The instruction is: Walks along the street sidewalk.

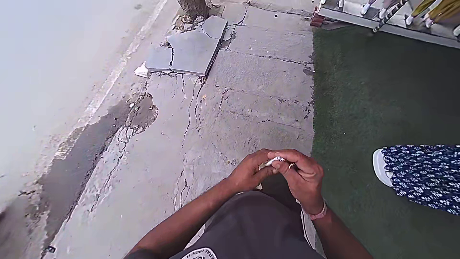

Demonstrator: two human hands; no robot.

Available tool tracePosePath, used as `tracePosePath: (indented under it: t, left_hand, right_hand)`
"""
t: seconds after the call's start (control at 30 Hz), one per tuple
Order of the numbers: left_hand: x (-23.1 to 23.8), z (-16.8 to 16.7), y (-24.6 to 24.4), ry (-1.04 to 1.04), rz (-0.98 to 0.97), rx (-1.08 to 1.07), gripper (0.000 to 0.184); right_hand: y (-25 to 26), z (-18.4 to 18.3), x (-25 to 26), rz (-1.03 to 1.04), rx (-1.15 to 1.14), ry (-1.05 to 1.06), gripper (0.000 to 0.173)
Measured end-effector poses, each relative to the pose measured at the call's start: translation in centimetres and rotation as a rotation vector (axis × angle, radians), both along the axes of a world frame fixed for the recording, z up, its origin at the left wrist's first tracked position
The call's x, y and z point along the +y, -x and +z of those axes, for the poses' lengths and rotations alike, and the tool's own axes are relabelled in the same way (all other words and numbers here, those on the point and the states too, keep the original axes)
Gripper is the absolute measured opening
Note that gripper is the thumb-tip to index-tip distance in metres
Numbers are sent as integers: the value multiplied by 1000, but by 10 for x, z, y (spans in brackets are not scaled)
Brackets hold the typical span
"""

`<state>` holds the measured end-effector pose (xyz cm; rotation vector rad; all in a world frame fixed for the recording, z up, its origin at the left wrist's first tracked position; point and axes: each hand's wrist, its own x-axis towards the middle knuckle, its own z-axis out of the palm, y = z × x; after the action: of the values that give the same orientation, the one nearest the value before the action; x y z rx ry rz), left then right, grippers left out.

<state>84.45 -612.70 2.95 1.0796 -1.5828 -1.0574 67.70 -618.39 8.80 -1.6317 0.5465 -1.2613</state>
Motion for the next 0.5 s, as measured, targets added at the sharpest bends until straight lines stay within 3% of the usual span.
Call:
tracePosePath:
  t: [0.2,0.27,0.5]
  left_hand:
    - [-201,-54,-60,-178,155,-8,19]
    - [-286,-52,-87,-208,248,-41,20]
    - [-495,-19,-183,-259,495,-72,17]
  right_hand:
    - [-60,-53,-218,-16,-15,-76,13]
    - [-91,-54,-312,24,-16,-91,12]
    - [-197,-25,-555,158,86,-128,11]
